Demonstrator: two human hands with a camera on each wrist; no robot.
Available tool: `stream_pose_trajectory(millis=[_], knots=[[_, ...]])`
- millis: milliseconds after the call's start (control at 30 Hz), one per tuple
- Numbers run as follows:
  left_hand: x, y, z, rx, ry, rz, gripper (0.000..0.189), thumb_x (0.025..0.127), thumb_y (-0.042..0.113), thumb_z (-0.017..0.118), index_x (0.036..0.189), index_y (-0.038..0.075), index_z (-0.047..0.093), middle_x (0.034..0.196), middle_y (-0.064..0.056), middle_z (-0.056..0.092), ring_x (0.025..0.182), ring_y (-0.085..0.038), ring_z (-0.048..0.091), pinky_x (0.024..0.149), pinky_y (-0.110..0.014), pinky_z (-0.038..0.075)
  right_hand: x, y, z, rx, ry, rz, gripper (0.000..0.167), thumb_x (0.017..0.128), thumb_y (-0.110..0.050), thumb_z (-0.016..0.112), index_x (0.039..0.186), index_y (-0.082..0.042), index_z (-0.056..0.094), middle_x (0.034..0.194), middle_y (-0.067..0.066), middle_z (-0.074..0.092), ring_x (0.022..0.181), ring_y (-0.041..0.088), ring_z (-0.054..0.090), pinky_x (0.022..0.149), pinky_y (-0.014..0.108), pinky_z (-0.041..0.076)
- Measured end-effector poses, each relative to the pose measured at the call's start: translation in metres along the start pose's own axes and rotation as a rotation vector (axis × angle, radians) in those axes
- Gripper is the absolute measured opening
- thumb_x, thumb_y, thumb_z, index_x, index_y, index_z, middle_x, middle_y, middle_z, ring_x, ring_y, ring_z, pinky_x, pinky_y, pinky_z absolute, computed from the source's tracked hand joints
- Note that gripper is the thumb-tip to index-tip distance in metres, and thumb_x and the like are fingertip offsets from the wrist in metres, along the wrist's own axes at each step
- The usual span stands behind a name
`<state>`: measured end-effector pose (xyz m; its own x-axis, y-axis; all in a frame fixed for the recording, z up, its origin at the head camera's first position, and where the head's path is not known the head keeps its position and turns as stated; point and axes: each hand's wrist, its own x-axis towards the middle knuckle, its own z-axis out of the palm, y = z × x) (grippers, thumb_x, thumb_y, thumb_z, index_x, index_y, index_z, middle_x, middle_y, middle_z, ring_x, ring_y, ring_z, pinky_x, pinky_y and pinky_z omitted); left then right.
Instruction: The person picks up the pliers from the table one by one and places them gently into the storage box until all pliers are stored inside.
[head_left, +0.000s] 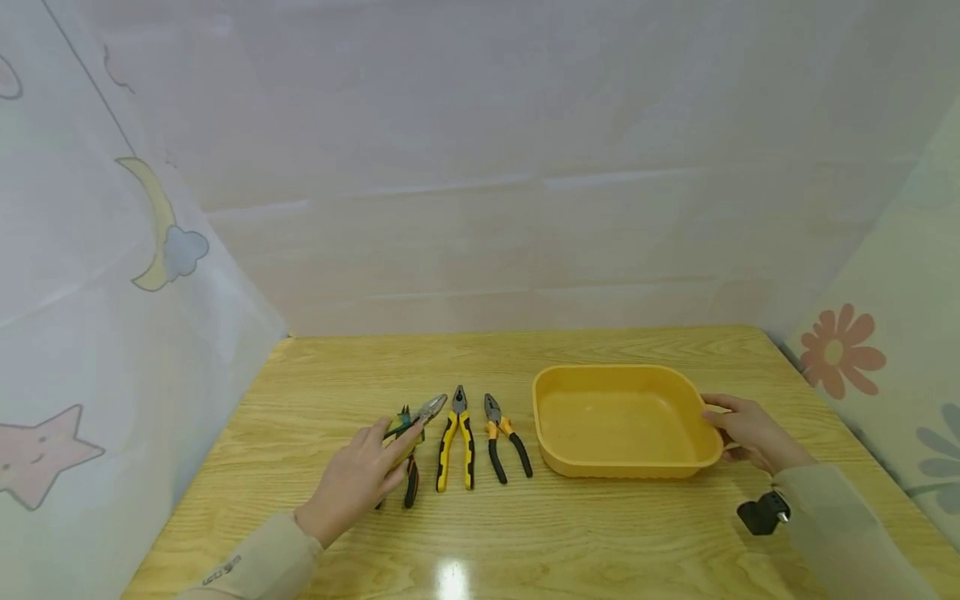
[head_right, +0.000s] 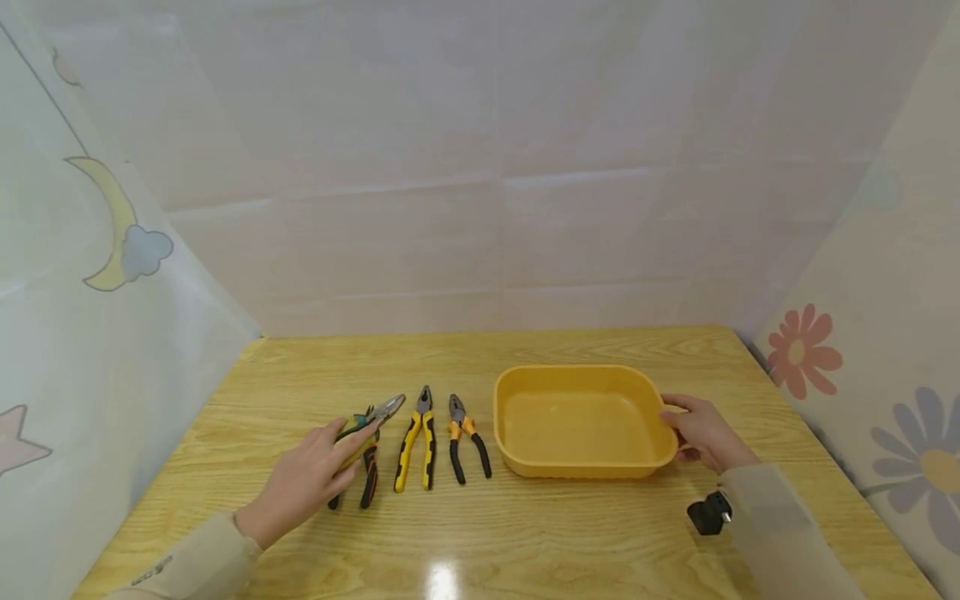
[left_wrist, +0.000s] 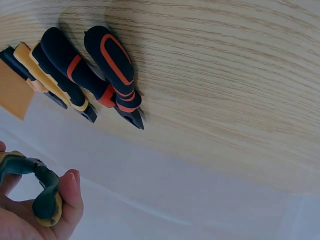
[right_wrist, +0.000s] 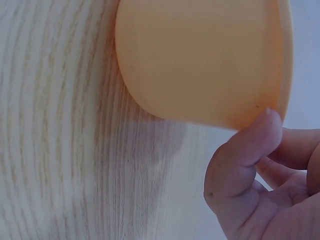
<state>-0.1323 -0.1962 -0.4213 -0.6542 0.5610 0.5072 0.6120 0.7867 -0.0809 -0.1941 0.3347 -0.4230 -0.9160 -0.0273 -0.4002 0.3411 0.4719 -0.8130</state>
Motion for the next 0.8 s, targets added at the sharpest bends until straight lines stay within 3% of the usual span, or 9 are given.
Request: stream_pose_trajectory(millis=[67, 100, 300, 633, 800], knots=[[0.0005, 0.0005, 0.0016, 0.004, 0.011, 0.003, 0.06, 0.104, 0.042, 0.018, 0.131, 0.012, 0.062, 0.108, -0.026, 0.058, 0.071, -0.026, 0.057, 0.044, -0.023, 0.04, 0.0002, 0.0003, 0.0003, 0.002, 0.002, 0.0, 0.057, 0.106, -0.017, 0.038, 0.149, 0.012, 0.014, 0.086, 0.008, 0.059, 0.065, 0.018, 0.054, 0.057, 0.03, 0.049], [0.0005, 0.0007, 0.0025, 0.003, 0.017, 0.004, 0.062, 0.104, 0.043, 0.016, 0.131, 0.012, 0.063, 0.107, -0.026, 0.058, 0.07, -0.026, 0.057, 0.044, -0.024, 0.04, 0.0004, 0.0005, 0.0005, 0.003, 0.003, -0.001, 0.057, 0.106, -0.017, 0.038, 0.149, 0.012, 0.014, 0.085, 0.008, 0.058, 0.065, 0.018, 0.054, 0.057, 0.03, 0.049], [0.0022, 0.0022, 0.0051, -0.006, 0.049, 0.017, 0.061, 0.105, 0.043, 0.017, 0.13, 0.012, 0.063, 0.106, -0.025, 0.059, 0.068, -0.023, 0.055, 0.044, -0.024, 0.041, -0.0002, 0.0002, 0.0007, 0.01, 0.009, -0.01, 0.057, 0.106, -0.017, 0.037, 0.149, 0.012, 0.014, 0.081, 0.006, 0.057, 0.062, 0.016, 0.053, 0.056, 0.029, 0.05], [0.0025, 0.0058, 0.0045, -0.037, 0.026, 0.005, 0.062, 0.104, 0.043, 0.015, 0.133, 0.012, 0.061, 0.11, -0.028, 0.058, 0.072, -0.026, 0.056, 0.046, -0.026, 0.042, 0.0002, 0.0012, 0.0015, 0.007, 0.016, 0.001, 0.057, 0.106, -0.017, 0.037, 0.149, 0.012, 0.014, 0.082, 0.007, 0.056, 0.064, 0.016, 0.053, 0.056, 0.029, 0.05], [0.0051, 0.0086, 0.0047, -0.039, 0.05, 0.024, 0.062, 0.104, 0.042, 0.015, 0.131, 0.011, 0.062, 0.107, -0.027, 0.058, 0.067, -0.021, 0.051, 0.048, -0.025, 0.042, 0.0002, -0.0001, 0.001, 0.002, 0.017, 0.016, 0.057, 0.106, -0.017, 0.038, 0.149, 0.012, 0.014, 0.084, 0.008, 0.056, 0.066, 0.017, 0.053, 0.057, 0.029, 0.049]])
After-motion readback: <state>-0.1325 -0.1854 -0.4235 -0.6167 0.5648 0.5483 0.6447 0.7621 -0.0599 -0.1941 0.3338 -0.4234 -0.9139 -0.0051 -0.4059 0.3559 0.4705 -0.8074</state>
